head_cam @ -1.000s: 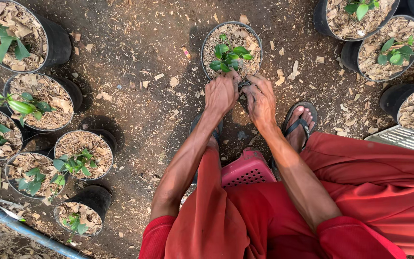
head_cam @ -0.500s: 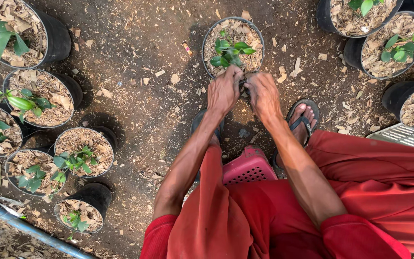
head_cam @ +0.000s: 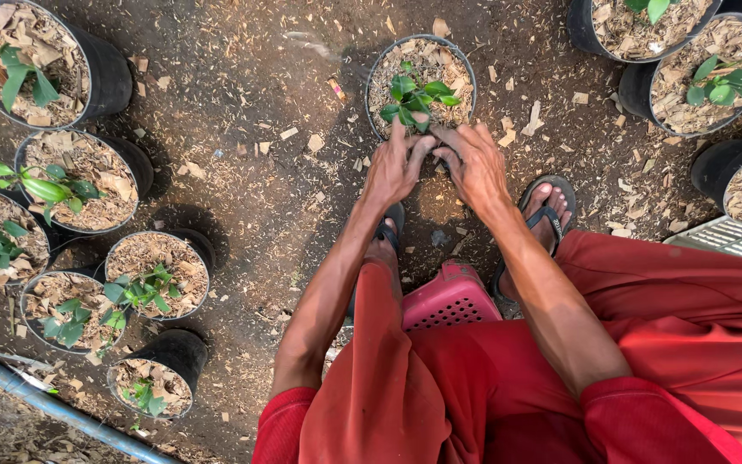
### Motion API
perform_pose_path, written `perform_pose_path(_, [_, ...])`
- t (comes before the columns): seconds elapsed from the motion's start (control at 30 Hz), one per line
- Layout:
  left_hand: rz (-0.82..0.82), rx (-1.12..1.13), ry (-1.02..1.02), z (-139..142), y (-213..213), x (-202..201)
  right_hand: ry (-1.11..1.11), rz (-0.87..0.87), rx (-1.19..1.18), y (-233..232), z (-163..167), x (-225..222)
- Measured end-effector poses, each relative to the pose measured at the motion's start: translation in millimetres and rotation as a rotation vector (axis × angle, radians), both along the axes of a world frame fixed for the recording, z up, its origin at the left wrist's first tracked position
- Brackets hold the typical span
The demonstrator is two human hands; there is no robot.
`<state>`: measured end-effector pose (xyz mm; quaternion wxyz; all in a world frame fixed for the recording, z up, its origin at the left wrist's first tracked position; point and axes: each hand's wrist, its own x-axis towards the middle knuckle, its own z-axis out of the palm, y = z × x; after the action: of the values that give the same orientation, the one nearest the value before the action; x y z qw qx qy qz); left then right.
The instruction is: The person ties small potted plants to vertical support wires using thin string. They loop the string around the plant stem and the wire, then tie a knot to secure the plant upright. The person repeats this process for several pots arranged on the ground.
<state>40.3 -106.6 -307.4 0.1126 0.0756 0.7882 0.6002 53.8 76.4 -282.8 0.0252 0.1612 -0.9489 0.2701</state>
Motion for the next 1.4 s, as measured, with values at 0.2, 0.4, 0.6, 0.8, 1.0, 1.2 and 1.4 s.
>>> perform_pose_path(0.2, [-0.012,-0.101,0.084,-2,5,4,-0.030,-0.089,-0.148,0,-14,10])
perform_pose_path(0.4, [-0.092,-0.134,0.033,-6,-4,4,-0.316,-0.229,-0.429,3,-13,16])
perform_pose_path(0.6, [0.052,-0.178,0.144,-17,2,3,-0.317,-0.093,-0.496,7,1,15])
perform_pose_path(0.8, [0.091,-0.247,0.103,-9,9,-4,-0.349,-0.142,-0.497,6,14,9])
perform_pose_path(1.0, [0.117,-0.158,0.188,11,8,5,-0.089,-0.207,-0.396,-25,9,11])
perform_pose_path(1.2, [0.134,-0.151,0.197,33,17,20,-0.002,-0.434,-0.487,-54,7,3])
perform_pose_path(1.4, [0.221,0.039,0.128,55,19,42,0.138,-0.524,-0.456,-51,16,1])
